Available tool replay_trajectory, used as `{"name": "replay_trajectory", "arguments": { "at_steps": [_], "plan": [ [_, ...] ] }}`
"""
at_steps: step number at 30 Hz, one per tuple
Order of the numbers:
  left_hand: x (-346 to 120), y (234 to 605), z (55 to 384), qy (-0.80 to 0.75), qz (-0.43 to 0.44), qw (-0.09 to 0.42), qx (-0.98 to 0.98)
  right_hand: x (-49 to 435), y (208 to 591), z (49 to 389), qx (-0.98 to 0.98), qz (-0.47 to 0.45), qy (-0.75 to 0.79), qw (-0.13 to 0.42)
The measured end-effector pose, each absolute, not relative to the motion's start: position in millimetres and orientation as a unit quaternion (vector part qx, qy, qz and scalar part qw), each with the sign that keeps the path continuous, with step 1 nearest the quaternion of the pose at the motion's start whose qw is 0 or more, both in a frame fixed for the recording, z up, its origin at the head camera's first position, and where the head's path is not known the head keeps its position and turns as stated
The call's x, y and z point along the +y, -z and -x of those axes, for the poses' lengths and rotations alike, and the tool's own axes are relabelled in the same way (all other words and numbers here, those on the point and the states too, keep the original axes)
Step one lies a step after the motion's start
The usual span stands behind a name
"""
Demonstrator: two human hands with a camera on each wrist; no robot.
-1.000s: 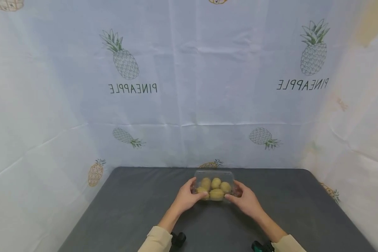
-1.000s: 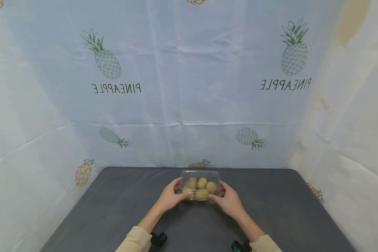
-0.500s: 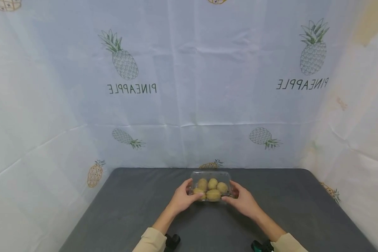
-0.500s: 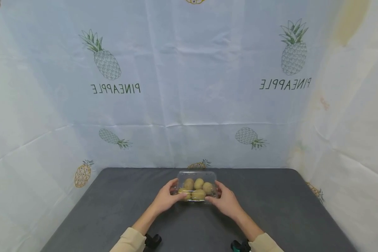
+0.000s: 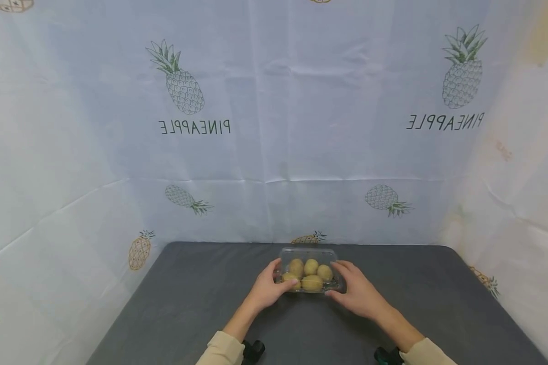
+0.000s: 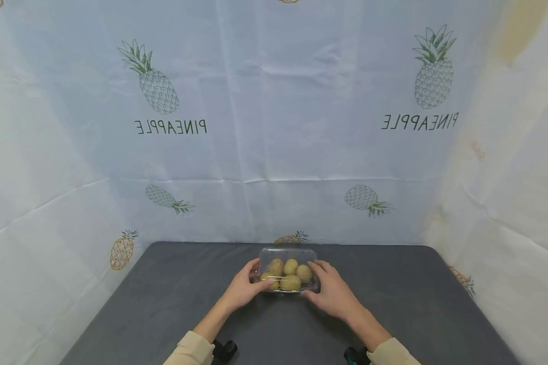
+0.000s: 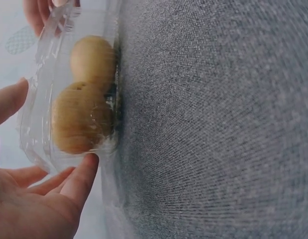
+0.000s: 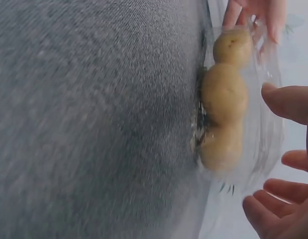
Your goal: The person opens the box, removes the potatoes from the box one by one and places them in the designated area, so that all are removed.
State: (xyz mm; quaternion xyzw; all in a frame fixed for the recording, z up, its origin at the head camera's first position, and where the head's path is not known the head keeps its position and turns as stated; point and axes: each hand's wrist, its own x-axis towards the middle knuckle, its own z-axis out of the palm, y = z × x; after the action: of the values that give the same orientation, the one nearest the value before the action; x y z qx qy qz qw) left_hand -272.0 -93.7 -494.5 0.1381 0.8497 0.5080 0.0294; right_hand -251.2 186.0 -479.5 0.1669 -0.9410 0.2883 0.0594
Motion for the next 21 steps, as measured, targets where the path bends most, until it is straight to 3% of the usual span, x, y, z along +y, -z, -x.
{"name": "replay_trajectory", "arguments": {
  "at_steps": [21],
  "plan": [
    [-95.0, 497.4, 273.3, -0.500, -0.146, 0.027, 0.853, 159.4, 487.9, 262.3, -0.949, -0.189, -0.186, 0.169]
  ]
}}
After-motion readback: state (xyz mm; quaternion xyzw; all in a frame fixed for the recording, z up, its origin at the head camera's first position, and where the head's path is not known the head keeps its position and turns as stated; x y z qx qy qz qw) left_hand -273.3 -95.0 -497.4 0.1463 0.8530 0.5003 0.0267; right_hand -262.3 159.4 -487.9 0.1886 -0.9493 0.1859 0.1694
